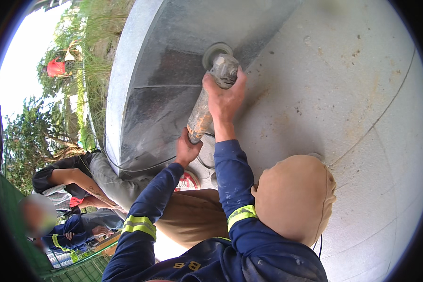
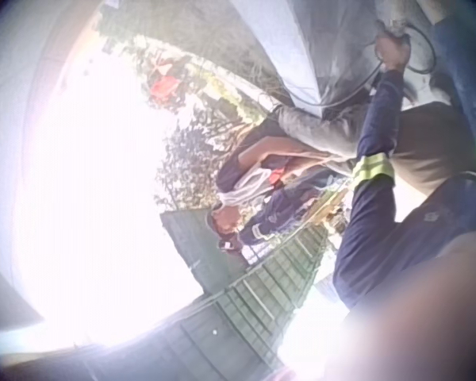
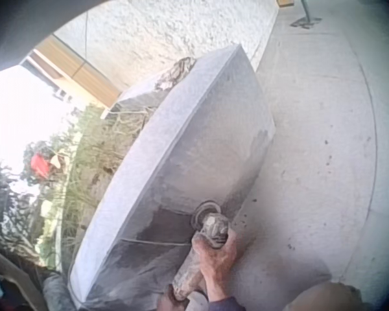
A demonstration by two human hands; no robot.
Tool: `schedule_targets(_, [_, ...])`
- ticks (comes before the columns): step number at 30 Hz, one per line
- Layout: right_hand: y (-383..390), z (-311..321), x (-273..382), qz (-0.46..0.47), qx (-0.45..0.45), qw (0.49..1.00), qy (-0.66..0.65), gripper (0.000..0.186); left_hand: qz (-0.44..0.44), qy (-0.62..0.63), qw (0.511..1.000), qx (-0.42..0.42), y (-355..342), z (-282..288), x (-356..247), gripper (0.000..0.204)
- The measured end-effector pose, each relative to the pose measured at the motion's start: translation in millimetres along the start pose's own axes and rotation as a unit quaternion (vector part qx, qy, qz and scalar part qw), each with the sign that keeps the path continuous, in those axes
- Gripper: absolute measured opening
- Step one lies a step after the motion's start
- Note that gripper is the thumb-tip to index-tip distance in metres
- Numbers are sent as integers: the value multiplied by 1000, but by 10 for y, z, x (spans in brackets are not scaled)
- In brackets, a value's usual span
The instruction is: The person kneels on the ground and uses an angle grinder to smooth the surface of a curved concrete planter. The person holds the tool with both hands and moves it along the edge, then briefly wipes the surface with a cloth before resuming grinding.
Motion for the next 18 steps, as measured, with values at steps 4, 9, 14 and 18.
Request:
schedule_targets(4, [79, -88, 155, 59, 55, 997, -14, 73, -27, 48, 996, -63, -22, 13, -54, 46])
schedule_targets(9, [-94, 60, 7, -23, 5, 999, -22, 79, 21, 3, 999, 35, -21, 15, -173, 45])
schedule_targets(14, [-79, 35, -59, 27, -21, 999, 22, 74, 4, 24, 1000, 13, 15, -42, -113, 45])
schedule_targets(18, [-31, -32, 5, 68, -15, 997, 36, 76, -4, 28, 999, -20, -19, -2, -90, 44])
Point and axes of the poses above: each hand's wrist, its own y-axis away from the middle knuckle, its own z-axis out of the back of the hand, x = y × z, the point moved 1 cm from there along -y, towards the middle knuckle, and after that the axes turned 15 degrees about -z, right-handed, at the moved point
